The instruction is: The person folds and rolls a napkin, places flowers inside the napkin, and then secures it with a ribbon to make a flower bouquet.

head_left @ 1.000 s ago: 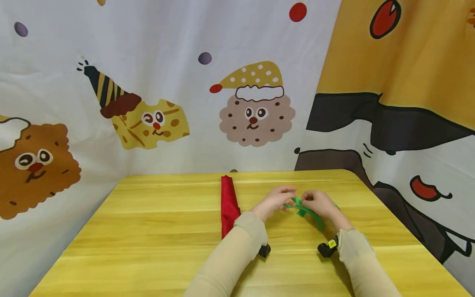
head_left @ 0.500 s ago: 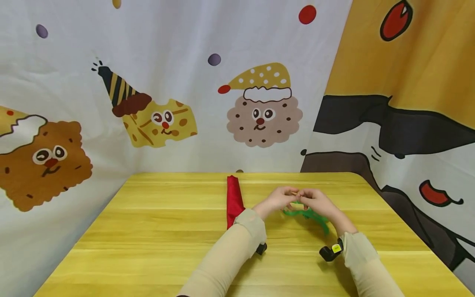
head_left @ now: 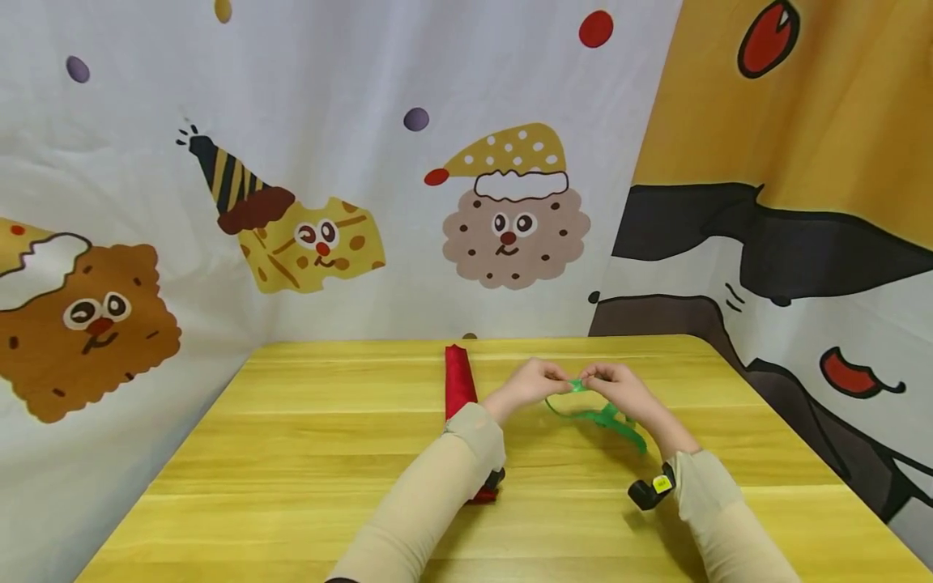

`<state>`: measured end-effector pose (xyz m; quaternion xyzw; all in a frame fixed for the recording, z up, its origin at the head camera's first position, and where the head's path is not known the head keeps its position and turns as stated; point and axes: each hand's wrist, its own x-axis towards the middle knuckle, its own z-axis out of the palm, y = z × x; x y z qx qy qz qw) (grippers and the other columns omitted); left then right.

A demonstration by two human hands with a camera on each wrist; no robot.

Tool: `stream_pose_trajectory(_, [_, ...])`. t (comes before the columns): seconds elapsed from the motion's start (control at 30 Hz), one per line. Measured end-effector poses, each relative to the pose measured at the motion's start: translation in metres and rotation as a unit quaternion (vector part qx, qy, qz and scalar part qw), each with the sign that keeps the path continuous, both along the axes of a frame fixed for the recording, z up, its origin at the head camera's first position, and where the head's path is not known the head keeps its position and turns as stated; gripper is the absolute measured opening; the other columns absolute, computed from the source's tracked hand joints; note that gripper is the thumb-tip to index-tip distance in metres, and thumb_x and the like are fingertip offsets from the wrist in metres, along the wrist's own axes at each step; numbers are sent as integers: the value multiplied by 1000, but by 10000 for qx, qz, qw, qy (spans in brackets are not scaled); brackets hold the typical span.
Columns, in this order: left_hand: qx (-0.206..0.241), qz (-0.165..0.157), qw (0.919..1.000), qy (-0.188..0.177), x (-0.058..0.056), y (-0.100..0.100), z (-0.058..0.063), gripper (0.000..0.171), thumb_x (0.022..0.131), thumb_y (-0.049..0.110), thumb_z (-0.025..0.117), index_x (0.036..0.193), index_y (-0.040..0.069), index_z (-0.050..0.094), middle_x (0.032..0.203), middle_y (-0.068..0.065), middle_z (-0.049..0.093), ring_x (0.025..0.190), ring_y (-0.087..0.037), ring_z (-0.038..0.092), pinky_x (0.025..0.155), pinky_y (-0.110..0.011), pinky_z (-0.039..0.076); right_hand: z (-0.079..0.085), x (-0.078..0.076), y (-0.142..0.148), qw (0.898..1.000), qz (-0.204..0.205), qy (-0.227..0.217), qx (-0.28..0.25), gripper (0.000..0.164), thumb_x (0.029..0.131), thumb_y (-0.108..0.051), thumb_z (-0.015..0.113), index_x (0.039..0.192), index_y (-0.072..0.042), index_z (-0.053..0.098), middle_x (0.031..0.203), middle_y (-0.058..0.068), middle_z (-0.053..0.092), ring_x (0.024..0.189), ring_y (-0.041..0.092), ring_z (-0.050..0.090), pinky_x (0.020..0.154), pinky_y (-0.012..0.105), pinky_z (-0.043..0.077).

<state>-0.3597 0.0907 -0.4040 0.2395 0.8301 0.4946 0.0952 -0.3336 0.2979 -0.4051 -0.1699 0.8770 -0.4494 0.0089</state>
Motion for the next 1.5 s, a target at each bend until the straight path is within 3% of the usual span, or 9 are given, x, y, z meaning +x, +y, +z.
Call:
stream_pose_trajectory(0.27, [-435, 61, 9976, 543, -7, -21, 6, 12, 90, 21, 69, 91, 11, 76, 88, 7, 68, 74, -7, 53, 66, -21, 45, 11, -5, -1, 9999, 34, 105, 24, 21, 99, -18, 54, 106, 1, 63, 93, 8, 61, 79, 22, 47, 72, 36, 39])
stream_pose_trajectory(0.57, [-537, 234, 9976, 361, -10, -49, 12, 16, 93, 25, 65, 96, 14, 76, 96, 7, 68, 86, -9, 57, 76, -28, 47, 29, -11, -9, 9993, 129, 233, 248, 21, 100, -17, 54, 106, 0, 65, 106, 12, 64, 95, 25, 56, 84, 43, 43])
stream_pose_trajectory(0.73, [-632, 278, 9964, 483, -11, -67, 18, 19, 94, 27, 63, 100, 15, 76, 93, 8, 69, 90, -10, 59, 79, -30, 48, 30, -16, -16, 9989, 192, 311, 310, 20, 99, -17, 56, 107, -1, 65, 109, 13, 63, 92, 24, 53, 81, 42, 43])
stream_pose_trajectory(0.83, [-766, 258, 9945, 668, -11, -79, 24, 19, 95, 27, 62, 97, 16, 76, 93, 8, 69, 83, -8, 57, 75, -28, 46, 32, -16, -21, 9988, 235, 310, 284, 21, 99, -18, 57, 107, -1, 65, 110, 13, 63, 87, 24, 50, 77, 40, 42])
stream_pose_trajectory(0.9, [-851, 216, 9930, 785, -11, -89, 27, 19, 96, 25, 61, 95, 15, 77, 93, 6, 69, 70, -8, 50, 66, -27, 43, 32, -17, -24, 9988, 288, 300, 272, 22, 99, -20, 57, 107, -2, 66, 112, 14, 62, 91, 25, 51, 79, 41, 42])
stream_pose_trajectory(1.07, [-1245, 106, 9871, 999, -12, -113, 33, 18, 95, 17, 59, 93, 12, 76, 86, 3, 70, 52, -8, 33, 53, -23, 34, 32, -21, -31, 9984, 354, 319, 291, 23, 98, -27, 58, 103, -7, 68, 112, 10, 63, 99, 24, 55, 84, 42, 44])
stream_pose_trajectory(1.17, [-1502, -4, 9828, 1072, -11, -125, 33, 18, 96, 15, 58, 91, 11, 75, 76, 0, 67, 48, -6, 35, 51, -22, 35, 30, -23, -33, 9972, 475, 490, 297, 23, 98, -28, 57, 99, -9, 69, 109, 10, 65, 98, 25, 56, 81, 42, 44])
stream_pose_trajectory(1.33, [-2048, -191, 9702, 1284, -5, -140, 30, 24, 96, 13, 58, 79, 3, 71, 58, 1, 49, 47, -7, 30, 53, -23, 34, 32, -25, -37, 9951, 676, 612, 373, 23, 98, -27, 58, 98, -8, 70, 108, 9, 66, 101, 27, 58, 84, 46, 45])
stream_pose_trajectory(1.5, [-2426, -4, 9618, 1266, 1, -155, 27, 26, 95, 13, 60, 72, 5, 68, 54, 6, 39, 48, -8, 29, 52, -24, 31, 35, -28, -44, 9952, 689, 490, 494, 23, 100, -24, 56, 103, -5, 70, 111, 11, 65, 102, 26, 57, 87, 47, 45])
